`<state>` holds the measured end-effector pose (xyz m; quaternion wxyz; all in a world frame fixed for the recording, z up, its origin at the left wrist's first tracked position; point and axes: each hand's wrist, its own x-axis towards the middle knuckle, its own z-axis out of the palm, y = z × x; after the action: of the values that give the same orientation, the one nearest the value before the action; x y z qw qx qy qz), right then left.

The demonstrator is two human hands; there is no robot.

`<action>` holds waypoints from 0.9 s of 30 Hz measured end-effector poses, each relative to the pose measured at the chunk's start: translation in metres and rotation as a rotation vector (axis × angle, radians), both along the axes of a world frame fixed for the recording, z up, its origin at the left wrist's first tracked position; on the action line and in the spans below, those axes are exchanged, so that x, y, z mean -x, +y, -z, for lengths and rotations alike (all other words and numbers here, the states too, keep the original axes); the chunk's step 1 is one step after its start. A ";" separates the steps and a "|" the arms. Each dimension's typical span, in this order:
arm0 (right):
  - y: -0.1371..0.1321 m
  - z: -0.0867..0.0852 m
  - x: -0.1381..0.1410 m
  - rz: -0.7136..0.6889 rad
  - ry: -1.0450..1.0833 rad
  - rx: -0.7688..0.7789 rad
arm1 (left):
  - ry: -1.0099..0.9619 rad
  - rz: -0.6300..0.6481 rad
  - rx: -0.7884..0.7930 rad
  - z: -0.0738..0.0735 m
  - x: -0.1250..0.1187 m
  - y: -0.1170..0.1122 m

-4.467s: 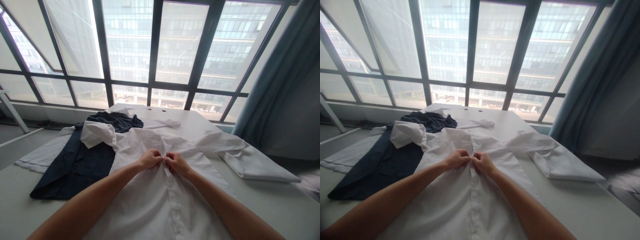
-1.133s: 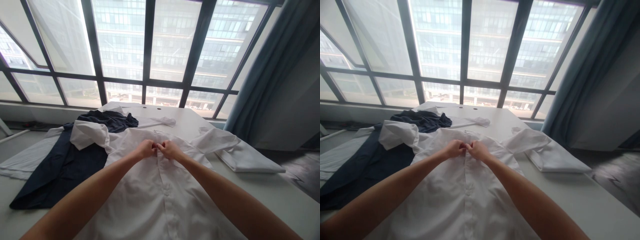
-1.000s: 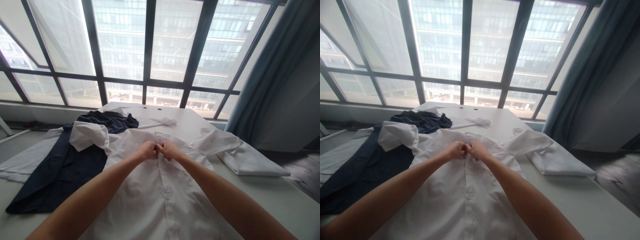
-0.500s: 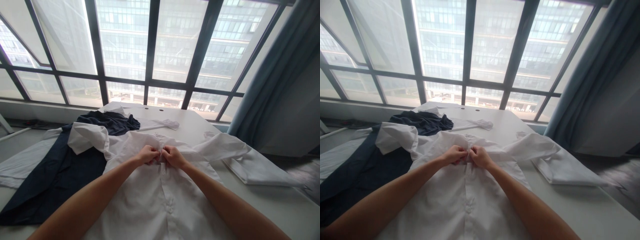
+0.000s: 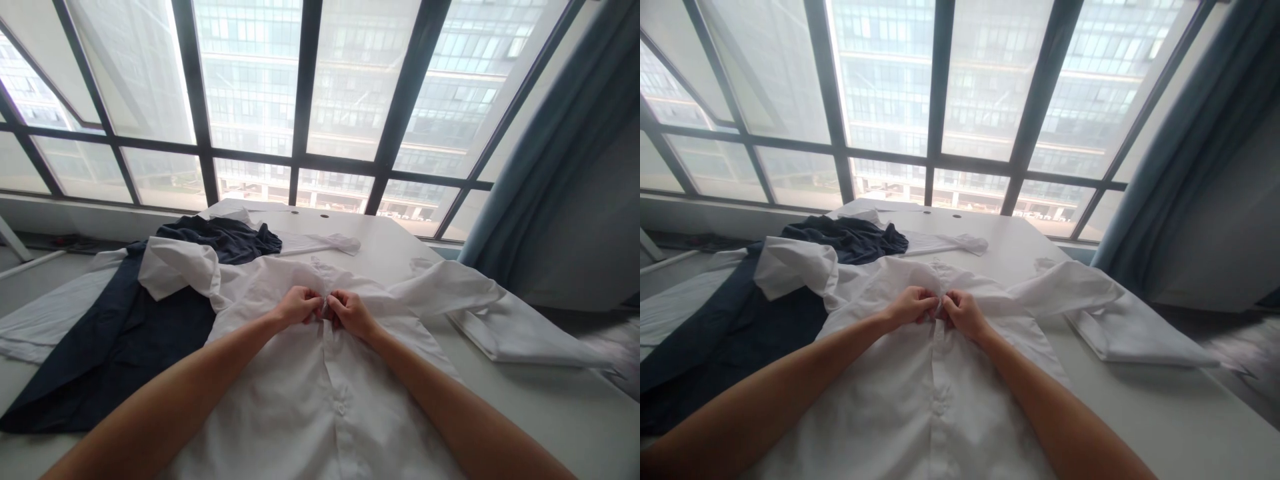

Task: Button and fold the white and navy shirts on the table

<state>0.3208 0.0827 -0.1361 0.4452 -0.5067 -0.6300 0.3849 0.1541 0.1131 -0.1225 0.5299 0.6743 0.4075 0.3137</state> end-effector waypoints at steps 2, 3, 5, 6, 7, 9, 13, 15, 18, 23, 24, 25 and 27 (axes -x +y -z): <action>0.000 0.000 0.001 0.022 -0.011 0.005 | -0.009 -0.001 -0.005 0.001 0.001 0.001; 0.000 0.000 0.001 0.026 -0.013 0.015 | -0.013 0.000 -0.006 0.001 0.001 0.001; 0.001 0.000 0.002 0.021 -0.009 0.041 | -0.016 0.013 -0.008 0.001 0.001 0.002; 0.002 -0.001 0.001 0.015 -0.005 0.052 | -0.016 0.020 -0.010 0.001 0.001 0.002; 0.002 -0.001 0.001 0.007 0.000 0.062 | -0.014 0.026 -0.013 0.000 0.001 0.001; 0.003 -0.003 -0.001 -0.005 0.017 0.084 | -0.008 0.030 -0.025 0.000 0.000 0.001; 0.002 -0.007 -0.003 -0.031 0.050 0.138 | 0.000 0.013 -0.045 0.002 -0.002 0.002; 0.001 -0.008 -0.003 -0.026 0.045 0.145 | -0.001 0.005 -0.050 0.003 -0.002 0.003; 0.000 -0.008 -0.002 -0.018 0.005 0.117 | -0.003 0.017 -0.054 0.004 -0.002 0.004; -0.001 -0.005 0.000 -0.006 -0.048 0.055 | 0.002 0.023 -0.034 0.000 -0.002 0.001; -0.001 -0.005 0.001 0.001 -0.059 0.041 | 0.004 0.018 -0.032 -0.001 -0.002 0.000; -0.001 -0.004 0.001 0.006 -0.071 0.027 | 0.006 0.014 -0.032 -0.002 -0.002 -0.001; -0.001 -0.003 0.002 0.008 -0.093 0.000 | 0.007 0.001 -0.031 -0.003 -0.002 -0.002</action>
<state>0.3192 0.0818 -0.1330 0.4170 -0.5265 -0.6479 0.3592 0.1565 0.1109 -0.1192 0.5180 0.6839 0.4041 0.3172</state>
